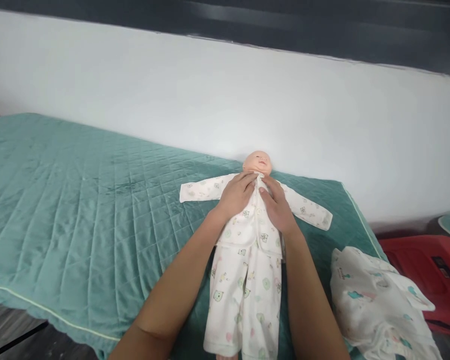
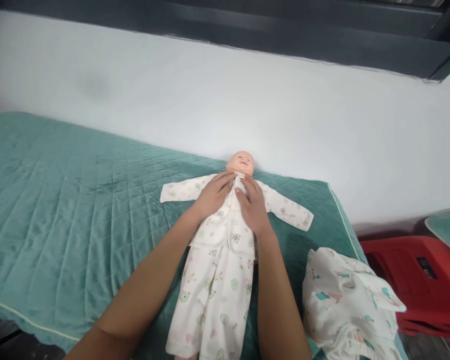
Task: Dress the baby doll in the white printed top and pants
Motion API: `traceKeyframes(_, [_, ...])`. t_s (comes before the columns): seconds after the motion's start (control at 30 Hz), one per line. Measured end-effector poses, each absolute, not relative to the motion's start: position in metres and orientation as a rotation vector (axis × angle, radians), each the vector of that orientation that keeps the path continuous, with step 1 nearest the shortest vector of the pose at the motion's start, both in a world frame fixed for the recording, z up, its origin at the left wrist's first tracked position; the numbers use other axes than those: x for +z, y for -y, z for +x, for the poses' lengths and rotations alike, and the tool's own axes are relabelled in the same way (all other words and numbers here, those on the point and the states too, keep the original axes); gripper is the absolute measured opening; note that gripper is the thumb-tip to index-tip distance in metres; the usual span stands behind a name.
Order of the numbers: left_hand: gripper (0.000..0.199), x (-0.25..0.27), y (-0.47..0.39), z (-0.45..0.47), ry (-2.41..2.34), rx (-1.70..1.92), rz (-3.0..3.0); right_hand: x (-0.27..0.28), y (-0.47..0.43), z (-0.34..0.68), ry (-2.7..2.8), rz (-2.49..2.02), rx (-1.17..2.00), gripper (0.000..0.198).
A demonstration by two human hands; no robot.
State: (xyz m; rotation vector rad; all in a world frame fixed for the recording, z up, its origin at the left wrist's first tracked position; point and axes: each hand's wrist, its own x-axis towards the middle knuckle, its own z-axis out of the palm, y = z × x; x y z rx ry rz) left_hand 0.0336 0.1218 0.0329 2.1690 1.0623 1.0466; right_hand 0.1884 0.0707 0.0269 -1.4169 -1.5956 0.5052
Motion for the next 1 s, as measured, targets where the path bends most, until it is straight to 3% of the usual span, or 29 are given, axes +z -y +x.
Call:
traceKeyframes(0.43, [0.042,0.035,-0.122,0.032,-1.032,1.006,2.209,0.022,-0.076,0.194,1.738,-1.433,0.471,0.056])
traceKeyframes(0.8, [0.020,0.039,-0.110,0.033,-1.044,1.111,2.078,0.024,-0.061,0.186,1.382,-1.218,0.544,0.024])
traceKeyframes(1.0, [0.021,0.037,-0.105,0.031,-0.991,1.126,2.063,0.015,-0.037,0.184,1.450,-1.250,0.514,0.036])
